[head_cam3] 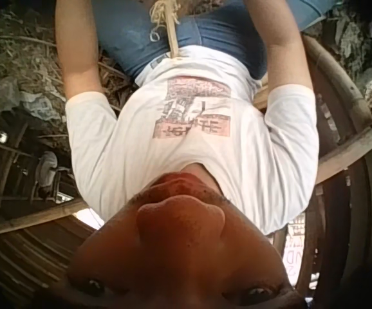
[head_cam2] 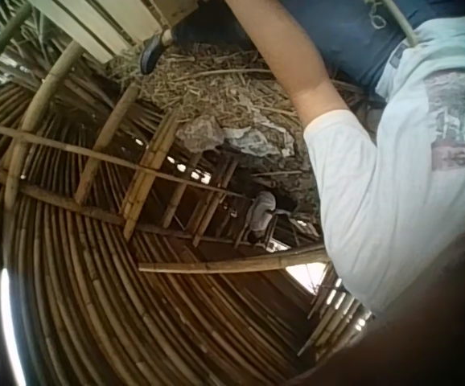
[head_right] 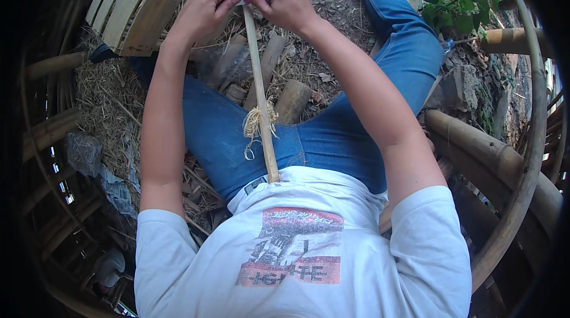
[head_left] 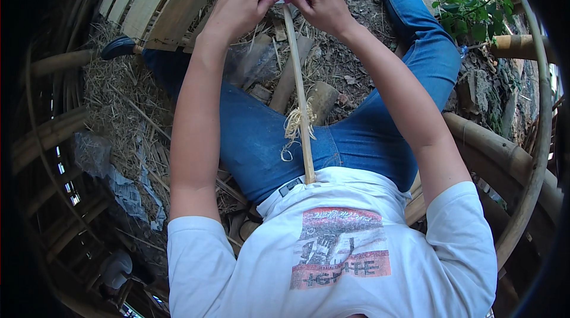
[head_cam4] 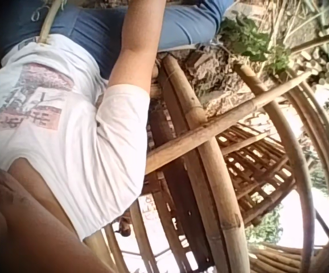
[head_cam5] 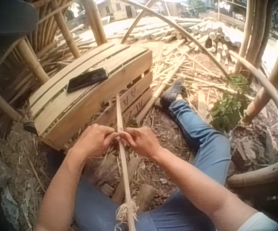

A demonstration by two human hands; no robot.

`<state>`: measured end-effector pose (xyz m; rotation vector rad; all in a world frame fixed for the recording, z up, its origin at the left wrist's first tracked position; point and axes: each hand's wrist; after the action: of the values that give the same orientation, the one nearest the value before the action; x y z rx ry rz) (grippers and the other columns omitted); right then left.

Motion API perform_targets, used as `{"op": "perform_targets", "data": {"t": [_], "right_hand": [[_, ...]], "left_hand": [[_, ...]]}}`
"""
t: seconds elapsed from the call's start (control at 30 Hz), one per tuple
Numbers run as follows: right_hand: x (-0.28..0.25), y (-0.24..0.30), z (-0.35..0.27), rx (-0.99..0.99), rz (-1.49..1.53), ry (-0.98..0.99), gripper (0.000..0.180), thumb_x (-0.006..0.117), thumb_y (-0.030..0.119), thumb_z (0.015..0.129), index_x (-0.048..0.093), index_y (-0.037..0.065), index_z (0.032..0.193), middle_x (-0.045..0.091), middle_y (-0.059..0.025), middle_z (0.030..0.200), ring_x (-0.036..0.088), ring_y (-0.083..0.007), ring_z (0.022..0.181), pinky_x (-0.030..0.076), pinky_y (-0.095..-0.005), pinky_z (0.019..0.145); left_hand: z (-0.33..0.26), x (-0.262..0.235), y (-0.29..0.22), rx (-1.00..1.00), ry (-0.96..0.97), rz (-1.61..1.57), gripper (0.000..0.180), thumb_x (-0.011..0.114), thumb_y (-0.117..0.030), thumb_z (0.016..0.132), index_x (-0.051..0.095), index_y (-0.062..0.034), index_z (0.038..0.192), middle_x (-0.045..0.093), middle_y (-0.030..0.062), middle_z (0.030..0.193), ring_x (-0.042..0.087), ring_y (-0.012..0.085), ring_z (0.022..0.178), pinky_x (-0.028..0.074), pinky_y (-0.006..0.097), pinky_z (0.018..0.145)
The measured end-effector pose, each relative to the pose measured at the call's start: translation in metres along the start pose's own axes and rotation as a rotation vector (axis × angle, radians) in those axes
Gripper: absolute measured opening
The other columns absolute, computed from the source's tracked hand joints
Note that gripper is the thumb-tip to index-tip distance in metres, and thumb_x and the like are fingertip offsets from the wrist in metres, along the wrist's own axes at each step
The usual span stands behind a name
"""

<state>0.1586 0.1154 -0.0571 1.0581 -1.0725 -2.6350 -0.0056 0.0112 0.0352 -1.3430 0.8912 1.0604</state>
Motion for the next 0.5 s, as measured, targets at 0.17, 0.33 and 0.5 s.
{"op": "perform_targets", "data": {"t": [0.17, 0.33, 0.5], "right_hand": [[-0.002, 0.005, -0.004, 0.028, 0.035, 0.035, 0.028, 0.059, 0.039, 0.097, 0.077, 0.018, 0.098, 0.067, -0.0101, 0.068, 0.067, -0.0323, 0.065, 0.054, -0.0429, 0.063], [-0.005, 0.009, -0.006, 0.052, 0.035, 0.058, 0.028, 0.059, 0.039, 0.098, 0.077, 0.018, 0.099, 0.068, -0.0100, 0.069, 0.067, -0.0322, 0.066, 0.055, -0.0428, 0.064], [-0.008, 0.017, -0.015, 0.091, 0.048, 0.118, 0.030, 0.059, 0.041, 0.098, 0.077, 0.017, 0.093, 0.066, -0.0093, 0.065, 0.067, -0.0316, 0.065, 0.055, -0.0431, 0.063]], "left_hand": [[-0.004, -0.003, -0.007, -0.039, 0.041, 0.072, 0.031, 0.058, -0.036, 0.099, 0.074, -0.0128, 0.111, 0.072, 0.0154, 0.095, 0.067, 0.0365, 0.091, 0.052, 0.048, 0.082], [-0.005, -0.004, -0.006, -0.052, 0.078, 0.052, 0.030, 0.058, -0.037, 0.098, 0.074, -0.0138, 0.111, 0.071, 0.0160, 0.091, 0.067, 0.0374, 0.088, 0.052, 0.047, 0.080], [-0.017, 0.000, -0.006, -0.002, 0.047, 0.008, 0.029, 0.058, -0.037, 0.098, 0.075, -0.0149, 0.108, 0.071, 0.0157, 0.088, 0.066, 0.0375, 0.085, 0.052, 0.047, 0.077]]}}
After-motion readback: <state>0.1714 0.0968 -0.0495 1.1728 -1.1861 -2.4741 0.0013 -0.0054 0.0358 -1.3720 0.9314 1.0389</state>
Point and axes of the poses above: each hand's wrist, its own z-axis towards the middle knuckle, its own x-axis out of the palm, y = z × x
